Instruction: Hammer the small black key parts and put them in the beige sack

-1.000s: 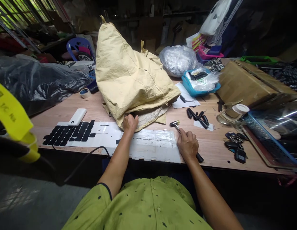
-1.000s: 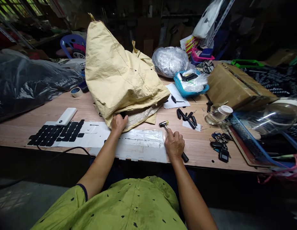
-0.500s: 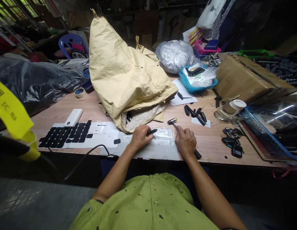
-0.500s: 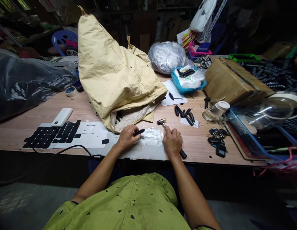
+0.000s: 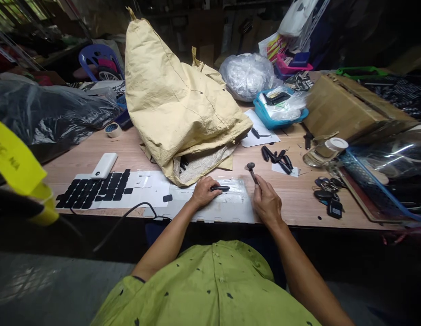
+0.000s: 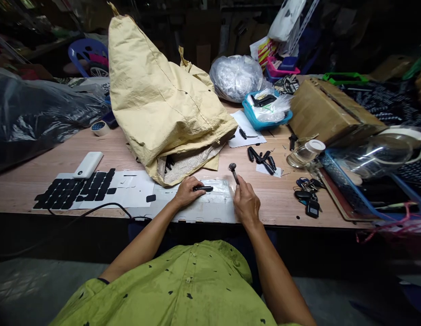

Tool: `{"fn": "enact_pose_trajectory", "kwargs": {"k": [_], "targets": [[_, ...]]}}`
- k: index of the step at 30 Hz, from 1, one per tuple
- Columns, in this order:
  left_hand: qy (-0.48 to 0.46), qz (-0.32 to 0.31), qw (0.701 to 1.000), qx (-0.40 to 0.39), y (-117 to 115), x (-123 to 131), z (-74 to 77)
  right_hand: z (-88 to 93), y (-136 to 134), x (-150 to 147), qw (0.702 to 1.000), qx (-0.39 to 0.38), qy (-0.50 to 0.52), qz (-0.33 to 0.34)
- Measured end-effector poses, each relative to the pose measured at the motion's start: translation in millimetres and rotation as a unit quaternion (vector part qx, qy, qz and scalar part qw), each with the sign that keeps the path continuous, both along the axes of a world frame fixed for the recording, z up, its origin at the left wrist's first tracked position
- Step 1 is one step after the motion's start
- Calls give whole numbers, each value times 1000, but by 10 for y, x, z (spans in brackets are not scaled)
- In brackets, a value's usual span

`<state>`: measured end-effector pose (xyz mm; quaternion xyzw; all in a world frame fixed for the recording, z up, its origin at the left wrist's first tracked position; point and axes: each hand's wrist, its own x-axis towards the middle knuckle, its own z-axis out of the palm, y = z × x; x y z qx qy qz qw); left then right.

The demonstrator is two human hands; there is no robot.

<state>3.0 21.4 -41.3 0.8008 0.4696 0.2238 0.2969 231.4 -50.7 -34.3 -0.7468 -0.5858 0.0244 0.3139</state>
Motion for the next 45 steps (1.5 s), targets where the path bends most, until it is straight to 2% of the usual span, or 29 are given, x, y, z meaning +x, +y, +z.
{"fn": "enact_pose_trajectory", "kwargs": {"k": [3, 5, 7, 10, 19, 26, 31, 34, 39, 42, 45], "targets": [[-20, 9, 1000, 5, -7, 0, -38, 26, -201, -143, 993, 41, 62, 90], [-24, 14, 1000, 6, -6, 2, -60, -3, -315, -248, 984, 43, 87, 147], [-22, 13, 1000, 9, -2, 7, -76, -47, -388, -327, 979, 32, 98, 174], [-19, 5, 1000, 14, -1, 15, -83, -86, -425, -386, 978, 24, 97, 185], [-10, -2, 1000, 20, -8, 41, -70, -56, -409, -460, 980, 6, 43, 192], [-11, -1, 1000, 29, -4, 62, -97, -4, -420, -399, 985, 22, 50, 164], [-17, -2, 999, 38, 11, 66, -132, -67, -428, -366, 984, 28, 52, 167], [-14, -6, 999, 37, 20, 67, -138, -94, -345, -276, 989, 35, 41, 136], [-12, 0, 1000, 28, 15, 61, -139, -120, -18, 64, 995, 6, -92, 24], [-9, -3, 1000, 23, 27, 57, -141, -185, 157, 235, 985, 4, -175, -2], [-8, -13, 1000, 25, 49, 55, -114, -259, 232, 286, 978, 12, -208, -16]]}}
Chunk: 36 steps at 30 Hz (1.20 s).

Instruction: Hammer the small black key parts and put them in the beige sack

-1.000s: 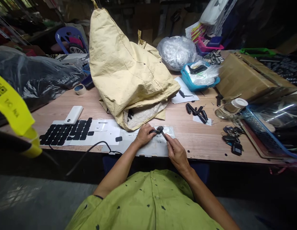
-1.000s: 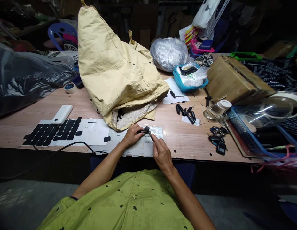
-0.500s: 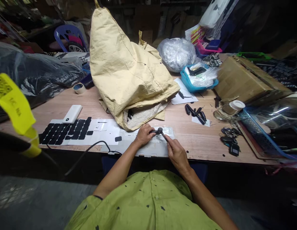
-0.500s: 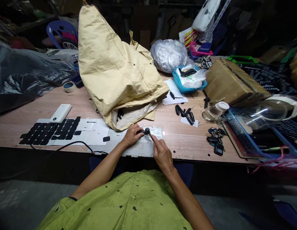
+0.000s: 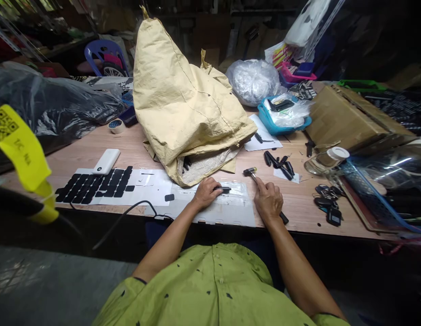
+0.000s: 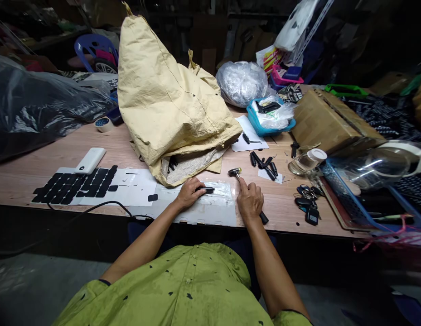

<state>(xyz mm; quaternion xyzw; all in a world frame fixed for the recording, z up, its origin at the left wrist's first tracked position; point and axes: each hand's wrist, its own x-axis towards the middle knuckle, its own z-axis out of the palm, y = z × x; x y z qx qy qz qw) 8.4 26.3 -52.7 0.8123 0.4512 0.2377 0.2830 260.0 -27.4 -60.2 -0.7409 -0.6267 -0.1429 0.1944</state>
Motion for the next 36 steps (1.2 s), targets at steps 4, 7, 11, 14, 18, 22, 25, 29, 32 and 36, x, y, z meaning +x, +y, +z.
{"fn": "enact_pose_trajectory", "kwargs": {"k": [4, 7, 11, 14, 18, 22, 25, 29, 32, 36], "targets": [[-27, -15, 999, 16, -162, -27, 93, -44, -2, -33, 1000, 1, -5, -12], [-78, -66, 995, 15, -575, -91, 113, -46, -15, -53, 1000, -1, -10, -14], [-104, -187, 977, -22, -1232, -233, -57, -43, -22, -73, 1000, -1, -17, -23], [-65, -162, 981, -85, -1454, -328, -263, -40, -20, -88, 999, -4, -21, -25], [55, -88, 972, -211, -1381, -364, -471, -38, -9, -90, 999, -9, -18, -27], [172, -57, 936, -303, -1299, -315, -627, -44, 9, -74, 1000, -14, -8, -25], [207, -23, 919, -333, -1311, -281, -711, -49, 20, -66, 1000, -12, -6, -26], [214, -61, 910, -350, -1322, -292, -591, -48, 24, -70, 1000, -4, -6, -30], [142, -175, 922, -314, -1241, -334, -234, -46, 17, -73, 1000, 3, -5, -27], [-7, -189, 938, -290, -797, -307, 399, -50, 7, -67, 1000, 4, 4, -18]]}}
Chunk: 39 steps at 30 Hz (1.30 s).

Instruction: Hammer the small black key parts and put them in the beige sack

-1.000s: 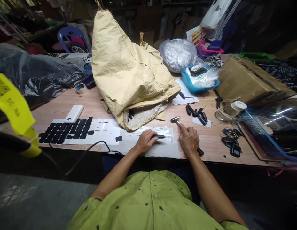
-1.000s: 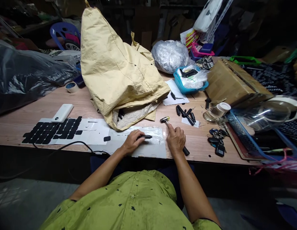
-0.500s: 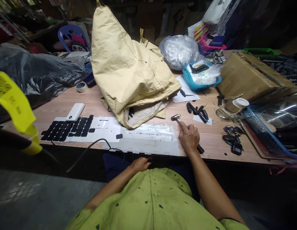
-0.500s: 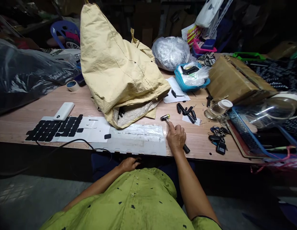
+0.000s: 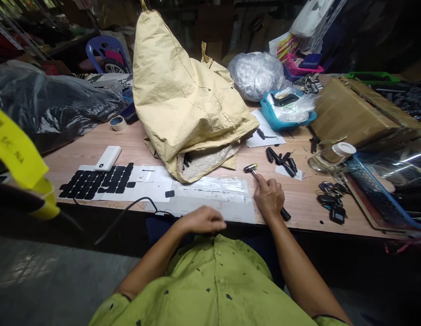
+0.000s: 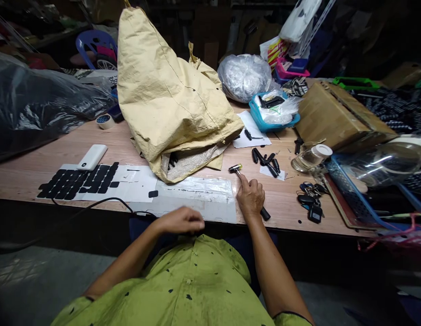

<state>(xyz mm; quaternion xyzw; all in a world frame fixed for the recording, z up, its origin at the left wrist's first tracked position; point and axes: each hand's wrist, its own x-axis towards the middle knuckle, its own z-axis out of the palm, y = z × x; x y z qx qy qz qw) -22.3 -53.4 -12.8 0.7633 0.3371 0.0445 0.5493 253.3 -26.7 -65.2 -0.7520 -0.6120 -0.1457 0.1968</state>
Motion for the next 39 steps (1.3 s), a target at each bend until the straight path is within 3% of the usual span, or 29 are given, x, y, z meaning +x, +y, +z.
{"fn": "enact_pose_trajectory", "kwargs": {"k": [2, 3, 6, 9, 13, 16, 19, 23, 25, 27, 29, 31, 34, 39], "targets": [[26, 136, 987, 76, 374, 52, 231, -2, 1, 1, 1000, 0, 5, 3], [71, 217, 966, 122, 575, 75, 305, -1, 2, -2, 1000, -1, 5, 4], [242, 408, 854, 214, 1125, 91, 382, 10, 5, -21, 1000, -1, -1, 3], [332, 499, 774, 202, 1466, 30, 339, 25, 4, -48, 1000, -4, -11, 1], [348, 531, 748, 193, 1614, -45, 293, 34, 0, -69, 1000, -6, -16, -1], [356, 524, 753, 177, 1610, -40, 302, 32, 3, -71, 1000, -6, -13, -4], [359, 490, 777, 163, 1534, -14, 308, 36, 10, -72, 1000, -9, -8, -3], [300, 445, 805, 253, 1286, 11, 239, 45, 14, -72, 1000, -16, -3, 1], [231, 391, 835, 309, 1122, 46, 167, 44, 14, -66, 1000, -17, 1, 3], [160, 298, 876, 344, 968, 113, 80, 39, 15, -59, 1000, -17, 7, 3], [111, 203, 907, 353, 853, 204, -10, 33, 19, -54, 1000, -17, 10, 2], [88, 149, 923, 344, 791, 287, -93, 30, 24, -55, 1000, -14, 8, 0], [66, 139, 936, 317, 774, 338, -201, 34, 27, -69, 1000, -9, 1, -1], [6, 186, 940, 287, 793, 262, -344, 52, 32, -85, 1000, -6, 10, -8]]}}
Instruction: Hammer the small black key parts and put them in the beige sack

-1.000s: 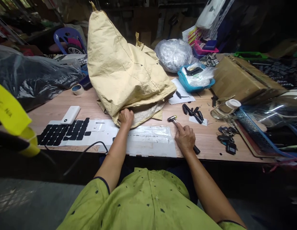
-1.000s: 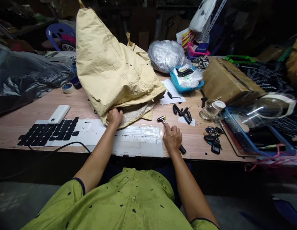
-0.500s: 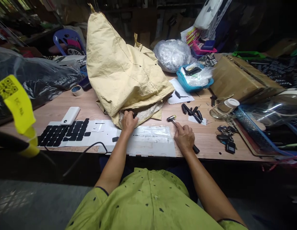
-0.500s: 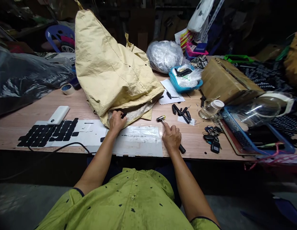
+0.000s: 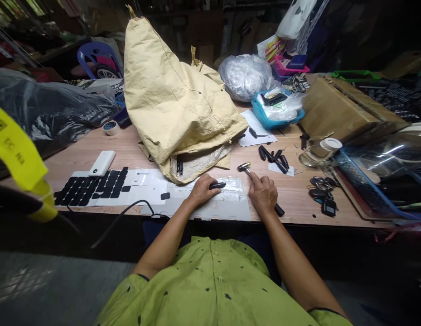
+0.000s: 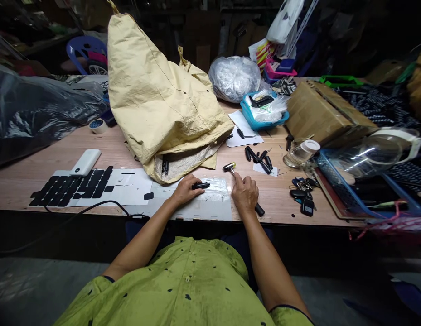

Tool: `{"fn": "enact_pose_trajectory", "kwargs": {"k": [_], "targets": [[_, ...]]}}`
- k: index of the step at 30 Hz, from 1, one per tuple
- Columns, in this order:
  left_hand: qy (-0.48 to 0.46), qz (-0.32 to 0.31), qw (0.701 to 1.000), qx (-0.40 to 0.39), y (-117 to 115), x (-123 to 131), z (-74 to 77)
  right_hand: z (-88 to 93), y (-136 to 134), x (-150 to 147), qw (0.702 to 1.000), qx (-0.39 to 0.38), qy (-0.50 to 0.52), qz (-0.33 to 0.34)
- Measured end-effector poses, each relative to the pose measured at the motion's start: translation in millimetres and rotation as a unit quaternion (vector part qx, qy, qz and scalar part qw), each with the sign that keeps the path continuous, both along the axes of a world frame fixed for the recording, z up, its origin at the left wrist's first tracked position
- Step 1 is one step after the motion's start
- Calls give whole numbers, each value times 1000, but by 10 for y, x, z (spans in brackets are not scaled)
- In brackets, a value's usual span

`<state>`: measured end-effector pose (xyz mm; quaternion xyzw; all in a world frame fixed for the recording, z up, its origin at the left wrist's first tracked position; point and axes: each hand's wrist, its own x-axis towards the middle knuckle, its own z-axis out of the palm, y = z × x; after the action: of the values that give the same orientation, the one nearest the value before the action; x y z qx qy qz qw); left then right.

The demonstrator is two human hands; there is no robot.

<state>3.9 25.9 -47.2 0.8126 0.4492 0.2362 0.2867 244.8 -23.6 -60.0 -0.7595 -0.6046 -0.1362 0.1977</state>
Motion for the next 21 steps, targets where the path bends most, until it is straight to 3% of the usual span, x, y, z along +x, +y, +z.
{"fn": "enact_pose_trajectory", "kwargs": {"k": [5, 9, 13, 16, 21], "targets": [[-28, 32, 999, -12, 7, -5, -54, 42, -4, 51, 999, -12, 48, 17], [-36, 41, 998, -29, 12, 34, -41, 116, -143, -11, 989, -2, 144, 41], [-47, 54, 996, -46, 10, 63, -30, 197, -396, -260, 956, 3, 253, 148], [-49, 64, 995, -51, 9, 82, -23, 228, -536, -447, 936, -26, 279, 214], [-53, 56, 996, -43, 8, 106, -19, 235, -605, -557, 928, -34, 283, 238]]}}
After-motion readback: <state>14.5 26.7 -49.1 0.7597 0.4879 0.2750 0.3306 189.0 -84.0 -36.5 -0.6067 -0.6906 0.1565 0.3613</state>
